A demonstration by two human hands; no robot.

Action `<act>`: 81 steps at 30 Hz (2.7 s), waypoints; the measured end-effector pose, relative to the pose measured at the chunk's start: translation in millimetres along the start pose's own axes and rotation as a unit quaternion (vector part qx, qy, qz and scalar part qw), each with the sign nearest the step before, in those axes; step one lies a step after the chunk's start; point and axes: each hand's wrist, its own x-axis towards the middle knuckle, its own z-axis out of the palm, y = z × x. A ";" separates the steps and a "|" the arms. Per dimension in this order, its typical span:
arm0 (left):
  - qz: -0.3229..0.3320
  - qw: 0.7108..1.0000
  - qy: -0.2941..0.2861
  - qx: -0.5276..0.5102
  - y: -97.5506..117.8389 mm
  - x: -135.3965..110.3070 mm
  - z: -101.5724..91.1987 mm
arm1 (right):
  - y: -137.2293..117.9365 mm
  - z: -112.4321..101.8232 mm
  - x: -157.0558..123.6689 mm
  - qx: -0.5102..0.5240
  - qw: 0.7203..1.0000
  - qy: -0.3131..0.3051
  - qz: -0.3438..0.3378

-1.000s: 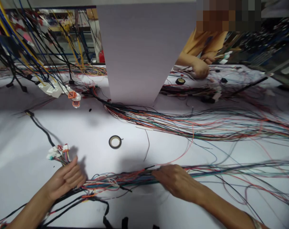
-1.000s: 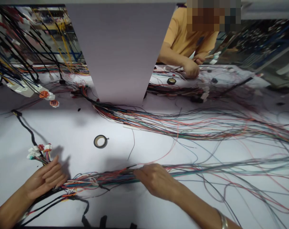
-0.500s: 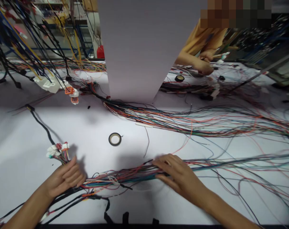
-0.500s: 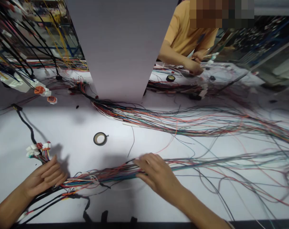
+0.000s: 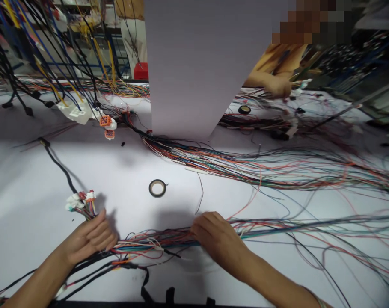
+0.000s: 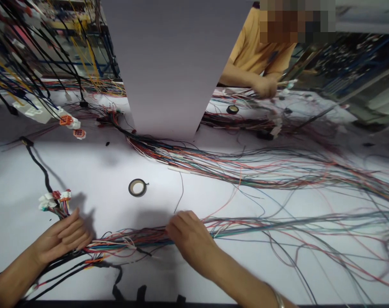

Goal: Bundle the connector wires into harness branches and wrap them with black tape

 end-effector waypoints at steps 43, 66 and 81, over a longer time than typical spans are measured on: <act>0.038 0.999 0.008 0.032 2.0 -2.4 -1.9 | 14.0 7.6 32.1 0.067 0.987 -0.146 0.004; 0.040 0.997 -0.056 0.020 6.6 2.7 -4.7 | -56.7 18.5 25.3 0.113 0.989 0.050 0.086; 0.027 0.996 -0.079 0.042 9.2 2.9 -1.7 | -28.2 2.9 35.4 0.356 0.927 -0.018 0.116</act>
